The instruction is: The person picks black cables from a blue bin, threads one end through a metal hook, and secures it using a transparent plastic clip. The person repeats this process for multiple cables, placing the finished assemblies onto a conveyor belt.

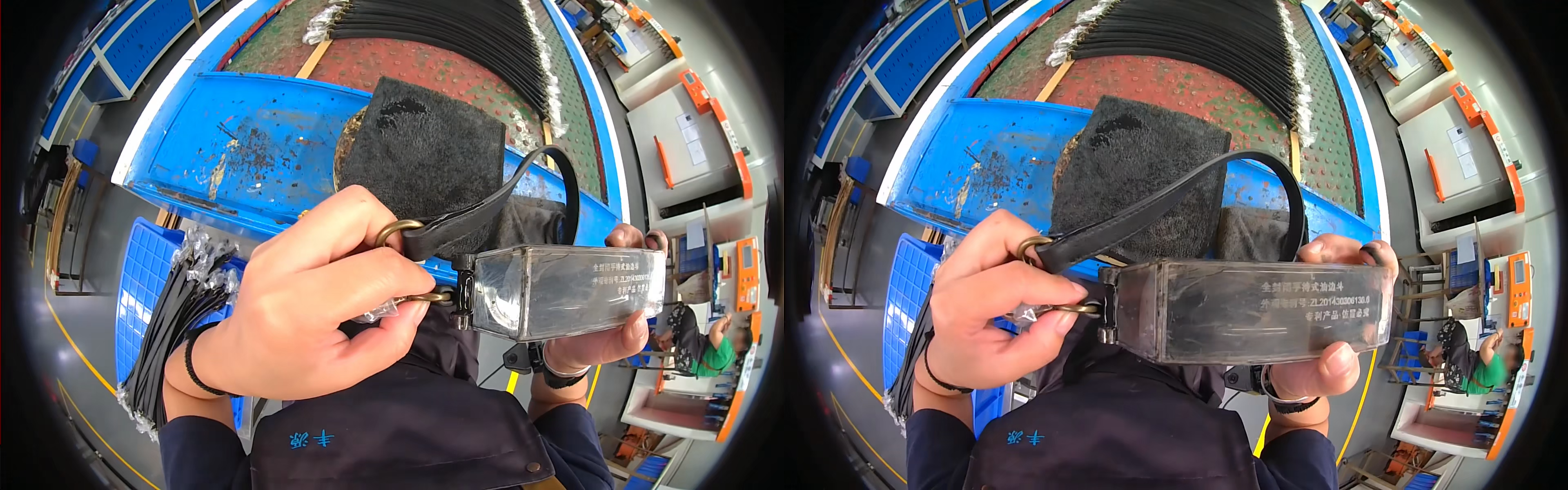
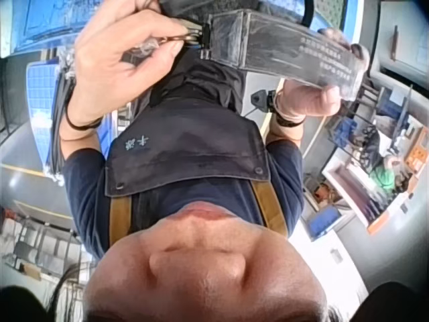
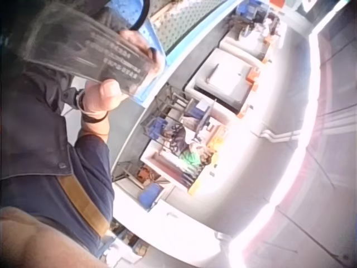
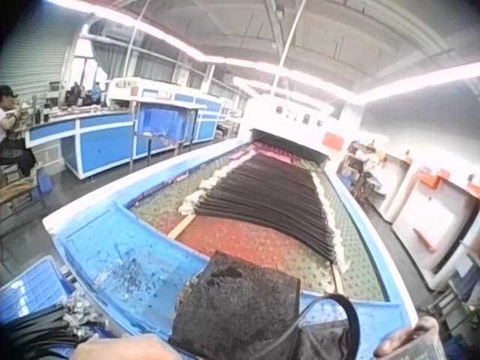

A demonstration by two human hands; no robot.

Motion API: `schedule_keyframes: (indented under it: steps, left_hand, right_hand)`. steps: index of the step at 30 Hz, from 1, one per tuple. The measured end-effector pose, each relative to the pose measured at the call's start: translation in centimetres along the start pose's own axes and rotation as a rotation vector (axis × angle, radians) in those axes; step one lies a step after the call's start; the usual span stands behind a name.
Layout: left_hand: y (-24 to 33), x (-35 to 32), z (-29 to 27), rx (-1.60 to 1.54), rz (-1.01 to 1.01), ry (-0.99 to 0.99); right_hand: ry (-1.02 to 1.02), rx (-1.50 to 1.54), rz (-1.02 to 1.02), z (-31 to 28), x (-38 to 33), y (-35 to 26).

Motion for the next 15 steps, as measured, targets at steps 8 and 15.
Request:
schedule_keyframes:
  steps: [8,15]
  left_hand:
    - [-0.21,-0.21,-0.01,-0.022,-0.009,0.03]
    - [-0.26,-0.55,-0.21,-0.014,-0.02,0.06]
  right_hand:
    - [0.01,0.002,0.004,-0.28,-0.32,-0.09]
    - [0.022,0.008,-0.035,-1.05,-0.48,-0.24]
Point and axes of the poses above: each hand's wrist, its own x-axis towards the middle knuckle, its own z-axis out of the palm, y = z × x, the point moved 6 cm from there along x, towards the middle knuckle, and after that the axes turned 9 degrees about -y, right-handed, at the moved point
